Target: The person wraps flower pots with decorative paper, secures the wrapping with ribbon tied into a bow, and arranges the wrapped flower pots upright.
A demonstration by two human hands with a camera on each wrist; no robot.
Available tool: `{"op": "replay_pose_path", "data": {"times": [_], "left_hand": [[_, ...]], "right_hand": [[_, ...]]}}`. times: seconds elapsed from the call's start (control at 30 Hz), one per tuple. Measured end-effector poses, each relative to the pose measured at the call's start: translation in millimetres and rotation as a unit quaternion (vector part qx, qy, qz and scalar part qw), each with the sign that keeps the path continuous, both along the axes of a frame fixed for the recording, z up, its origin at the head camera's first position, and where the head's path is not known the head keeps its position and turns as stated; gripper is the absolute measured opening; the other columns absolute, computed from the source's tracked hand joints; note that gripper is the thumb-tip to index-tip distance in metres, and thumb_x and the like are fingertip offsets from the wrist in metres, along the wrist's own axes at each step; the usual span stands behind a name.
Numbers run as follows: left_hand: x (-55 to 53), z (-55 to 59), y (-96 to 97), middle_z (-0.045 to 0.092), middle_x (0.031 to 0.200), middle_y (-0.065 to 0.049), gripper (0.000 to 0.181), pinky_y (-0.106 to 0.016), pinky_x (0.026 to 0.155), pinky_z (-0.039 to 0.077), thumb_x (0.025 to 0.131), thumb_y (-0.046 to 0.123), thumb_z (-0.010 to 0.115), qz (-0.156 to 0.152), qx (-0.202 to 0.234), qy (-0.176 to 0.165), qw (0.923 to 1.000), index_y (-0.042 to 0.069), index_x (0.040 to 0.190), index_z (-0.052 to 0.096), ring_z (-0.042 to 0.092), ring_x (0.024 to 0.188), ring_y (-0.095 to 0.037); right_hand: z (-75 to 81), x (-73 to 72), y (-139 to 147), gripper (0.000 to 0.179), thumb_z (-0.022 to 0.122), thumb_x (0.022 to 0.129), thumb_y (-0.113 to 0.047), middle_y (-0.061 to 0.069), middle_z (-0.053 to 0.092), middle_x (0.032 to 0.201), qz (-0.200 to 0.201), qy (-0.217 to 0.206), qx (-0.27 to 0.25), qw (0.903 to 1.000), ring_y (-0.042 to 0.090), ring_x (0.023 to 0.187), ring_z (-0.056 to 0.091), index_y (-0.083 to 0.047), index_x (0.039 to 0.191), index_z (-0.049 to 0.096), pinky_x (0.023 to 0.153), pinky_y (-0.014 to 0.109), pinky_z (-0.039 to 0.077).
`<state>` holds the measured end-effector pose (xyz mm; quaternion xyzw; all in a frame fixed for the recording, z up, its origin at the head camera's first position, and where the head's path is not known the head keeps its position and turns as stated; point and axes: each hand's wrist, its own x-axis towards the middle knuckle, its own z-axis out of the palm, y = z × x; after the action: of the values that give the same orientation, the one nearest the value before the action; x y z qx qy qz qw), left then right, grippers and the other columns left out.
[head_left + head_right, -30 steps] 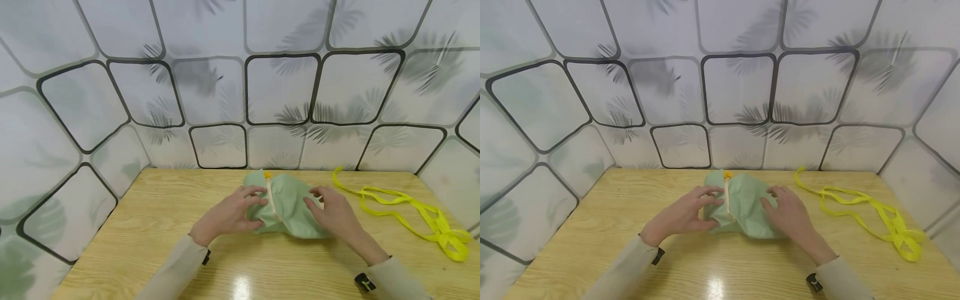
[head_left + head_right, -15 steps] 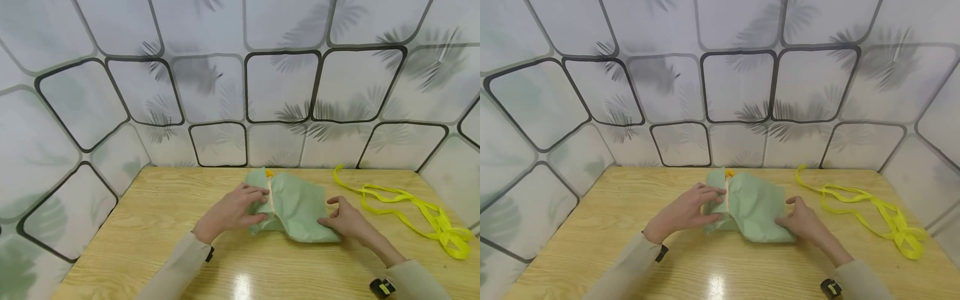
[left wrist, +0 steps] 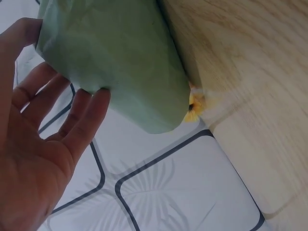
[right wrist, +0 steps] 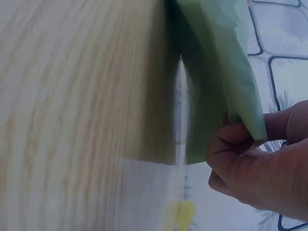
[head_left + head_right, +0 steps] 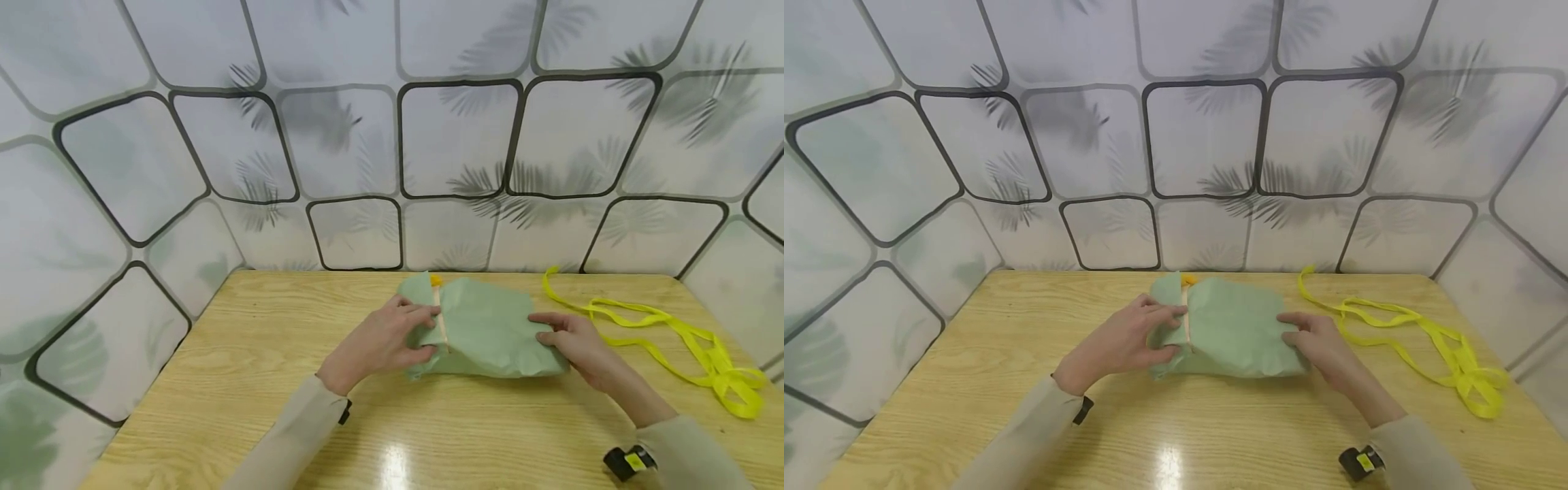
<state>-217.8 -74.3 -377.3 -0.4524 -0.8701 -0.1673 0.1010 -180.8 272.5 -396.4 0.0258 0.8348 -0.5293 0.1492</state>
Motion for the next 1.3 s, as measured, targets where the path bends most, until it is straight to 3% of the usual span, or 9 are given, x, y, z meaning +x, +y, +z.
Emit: {"op": "replay_pose_path", "data": {"times": [0.23,0.53,0.73,0.87,1.0,1.1,1.17,1.23,1.3], "left_hand": [[-4.4,0.8,4.9,0.066,0.136,-0.001,0.027,-0.034,0.104,0.051,0.092,0.039,0.074,-0.023,0.014,-0.006,0.9996,0.016,0.102,0.065,0.057,0.125,-0.022],[-11.9,-9.2,20.1,0.067,0.12,0.005,0.035,-0.033,0.096,0.049,0.095,0.05,0.069,-0.034,0.032,0.042,0.998,0.017,0.106,0.064,0.056,0.117,-0.017],[-9.8,-8.5,24.0,0.066,0.136,0.015,0.035,-0.034,0.08,0.041,0.097,0.047,0.066,-0.065,-0.021,0.115,0.991,0.031,0.127,0.071,0.055,0.117,-0.016],[-6.7,-5.3,28.4,0.067,0.134,0.019,0.026,-0.04,0.085,0.042,0.102,0.042,0.06,-0.072,-0.062,0.131,0.9868,0.037,0.124,0.074,0.054,0.12,-0.018],[-5.4,-3.8,34.4,0.069,0.129,0.022,0.024,-0.041,0.089,0.042,0.103,0.043,0.058,-0.064,-0.083,0.12,0.9873,0.038,0.119,0.076,0.054,0.121,-0.017],[-5.2,-2.6,38.1,0.07,0.126,0.023,0.023,-0.041,0.089,0.043,0.102,0.044,0.059,-0.058,-0.09,0.118,0.9872,0.039,0.117,0.077,0.054,0.12,-0.016],[-4.5,-1.3,39.9,0.07,0.125,0.024,0.023,-0.041,0.089,0.044,0.102,0.044,0.059,-0.055,-0.096,0.116,0.987,0.038,0.116,0.077,0.054,0.12,-0.015],[-3.5,0.4,39.7,0.071,0.125,0.024,0.024,-0.04,0.088,0.045,0.102,0.044,0.059,-0.052,-0.099,0.112,0.9874,0.038,0.116,0.077,0.055,0.119,-0.015],[-2.6,1.8,37.4,0.071,0.125,0.023,0.024,-0.04,0.087,0.046,0.102,0.044,0.059,-0.052,-0.098,0.106,0.9882,0.037,0.117,0.077,0.055,0.119,-0.016]], "right_hand": [[2.0,1.2,-3.9,0.052,0.043,0.111,-0.021,0.033,0.031,0.16,0.004,0.013,0.025,0.9996,0.051,0.148,0.029,0.007,0.154,0.038,0.116,0.061,0.036],[-10.8,1.4,-10.6,0.048,0.052,0.108,-0.018,0.035,0.036,0.156,0.013,0.067,0.091,0.9935,0.053,0.145,0.032,0.006,0.15,0.046,0.109,0.061,0.043],[-9.2,0.5,-13.9,0.048,0.053,0.107,-0.016,0.036,0.035,0.157,0.006,0.063,0.099,0.9931,0.054,0.146,0.029,0.005,0.15,0.046,0.11,0.064,0.041],[-4.1,0.4,-15.1,0.048,0.052,0.108,-0.017,0.036,0.035,0.157,-0.006,0.072,0.1,0.9923,0.045,0.123,0.056,0.003,0.15,0.046,0.09,0.043,0.054],[6.7,1.2,-18.0,0.049,0.05,0.109,-0.021,0.034,0.031,0.16,-0.018,0.083,0.086,0.9926,0.035,0.102,0.059,0.001,0.153,0.044,0.075,0.032,0.047],[15.9,1.0,-22.2,0.05,0.051,0.109,-0.022,0.032,0.062,0.132,-0.028,0.093,0.058,0.9935,0.023,0.071,0.06,-0.002,0.154,0.043,0.059,0.03,0.046],[21.5,0.7,-25.9,0.05,0.052,0.108,-0.02,0.016,0.073,0.083,-0.036,0.098,0.036,0.9939,0.013,0.045,0.039,-0.003,0.154,0.044,0.047,0.028,0.04],[27.4,0.2,-30.4,0.05,0.054,0.107,-0.019,0.016,0.073,0.084,-0.039,0.105,0.015,0.9936,0.006,0.041,0.019,-0.003,0.154,0.044,0.04,0.026,0.03],[32.4,-0.4,-35.7,0.05,0.054,0.107,-0.019,0.025,0.067,0.129,-0.041,0.117,0.003,0.9923,0.001,0.046,0.032,-0.003,0.153,0.045,0.044,0.024,0.036]]}}
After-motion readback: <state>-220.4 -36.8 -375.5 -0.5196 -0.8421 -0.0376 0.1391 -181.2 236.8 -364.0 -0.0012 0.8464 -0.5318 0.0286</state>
